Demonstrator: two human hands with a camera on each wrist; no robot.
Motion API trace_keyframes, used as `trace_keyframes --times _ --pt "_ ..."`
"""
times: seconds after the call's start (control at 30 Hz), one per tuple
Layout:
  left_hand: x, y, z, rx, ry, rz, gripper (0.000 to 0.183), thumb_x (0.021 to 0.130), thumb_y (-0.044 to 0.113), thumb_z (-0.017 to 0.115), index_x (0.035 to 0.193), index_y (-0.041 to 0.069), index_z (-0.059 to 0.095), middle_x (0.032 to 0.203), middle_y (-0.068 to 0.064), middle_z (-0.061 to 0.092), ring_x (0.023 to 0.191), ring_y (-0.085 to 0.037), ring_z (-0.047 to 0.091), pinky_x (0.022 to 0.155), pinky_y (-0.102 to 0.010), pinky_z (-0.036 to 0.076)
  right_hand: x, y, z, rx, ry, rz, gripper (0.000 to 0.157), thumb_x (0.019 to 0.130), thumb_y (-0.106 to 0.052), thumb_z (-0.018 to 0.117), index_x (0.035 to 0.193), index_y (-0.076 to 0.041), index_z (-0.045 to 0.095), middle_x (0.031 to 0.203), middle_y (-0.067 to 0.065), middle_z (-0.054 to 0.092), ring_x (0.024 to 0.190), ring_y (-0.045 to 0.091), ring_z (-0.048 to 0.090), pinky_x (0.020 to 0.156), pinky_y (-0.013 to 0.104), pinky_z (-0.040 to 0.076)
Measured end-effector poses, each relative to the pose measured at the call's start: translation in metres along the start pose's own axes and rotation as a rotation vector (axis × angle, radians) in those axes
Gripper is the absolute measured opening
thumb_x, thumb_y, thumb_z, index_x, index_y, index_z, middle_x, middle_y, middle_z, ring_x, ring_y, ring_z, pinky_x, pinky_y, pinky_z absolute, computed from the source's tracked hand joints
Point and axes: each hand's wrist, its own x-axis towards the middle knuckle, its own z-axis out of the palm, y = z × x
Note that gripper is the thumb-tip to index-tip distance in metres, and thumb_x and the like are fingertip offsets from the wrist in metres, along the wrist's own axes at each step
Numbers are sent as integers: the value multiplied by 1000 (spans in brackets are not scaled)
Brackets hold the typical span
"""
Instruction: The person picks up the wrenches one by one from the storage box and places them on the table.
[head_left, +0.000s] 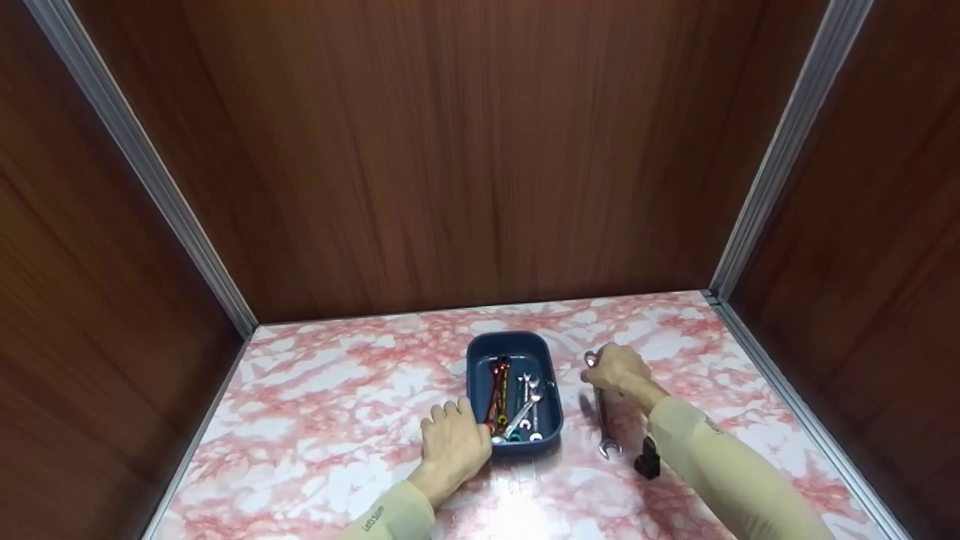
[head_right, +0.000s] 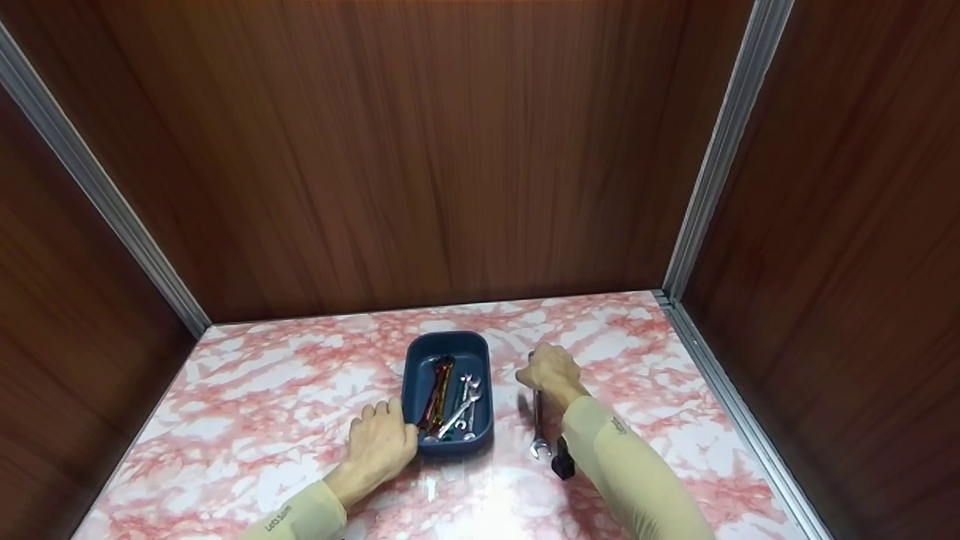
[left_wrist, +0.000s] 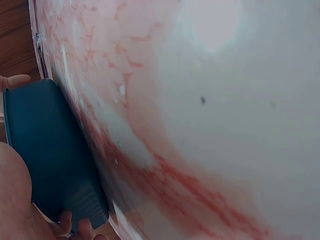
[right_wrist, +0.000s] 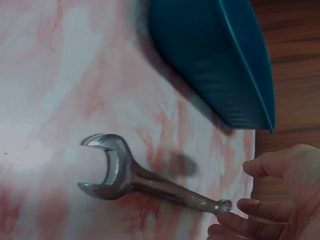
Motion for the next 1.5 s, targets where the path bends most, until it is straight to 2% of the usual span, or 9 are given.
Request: trace_keyframes --times 0.13,0.43,0.73,1.0,1.1,1.27,1.37,1.47,1.5 --pt "0 0 0 -4 -4 -3 36 96 37 66 107 3 64 97 -20 70 93 -40 63 77 -56 51 0 -7 -5 -20 0 -13 27 86 -39 81 79 -17 67 91 9 70 85 27 64 71 43 53" --pt "0 0 -1 -9 -27 -7 37 97 37 65 110 2 64 99 -20 69 94 -40 63 78 -56 51 -5 -17 -9 -29 12 -45 34 89 -42 81 98 -10 76 105 15 76 93 30 68 84 52 59" --pt "1 -1 0 7 -20 -7 35 96 36 65 108 4 63 98 -19 70 93 -39 63 76 -56 52 -7 -25 -13 15 19 -106 36 87 -43 83 95 -9 79 103 14 80 93 27 70 79 47 57" --pt "1 0 0 9 -15 -12 35 96 37 66 108 4 63 97 -20 70 92 -40 63 76 -56 52 -6 -37 -17 89 22 -140 38 89 -41 82 103 -6 81 103 14 81 78 24 71 61 31 52" --pt "0 1 -1 1 -31 -17 35 96 36 65 108 4 63 96 -19 69 92 -39 62 77 -56 51 -7 -42 -16 107 32 -145 36 89 -39 83 102 -5 80 103 15 82 83 24 70 64 32 53" --pt "0 0 0 -2 -38 -14 34 97 36 64 107 4 63 95 -19 69 91 -39 62 76 -55 51 -7 -49 -16 103 48 -166 35 90 -39 83 100 -5 81 104 15 82 92 29 73 78 42 59" --pt "1 -1 1 -1 -32 -9 34 97 36 64 107 4 63 95 -19 69 91 -39 62 76 -55 51 -7 -54 -16 134 45 -163 34 90 -37 84 101 -5 80 104 16 81 84 29 76 75 42 64" --pt "1 -1 0 -3 -32 -9 34 97 36 64 107 4 63 95 -19 69 91 -39 62 76 -55 50 -6 -60 -15 195 28 -144 33 90 -35 84 101 -4 78 105 19 79 73 28 76 65 40 67" --pt "1 -1 0 -5 -32 -9 34 97 36 64 107 4 63 95 -19 69 91 -39 62 76 -55 50 -6 -62 -15 217 20 -137 33 90 -33 85 102 -3 78 106 19 78 73 30 78 65 42 68"
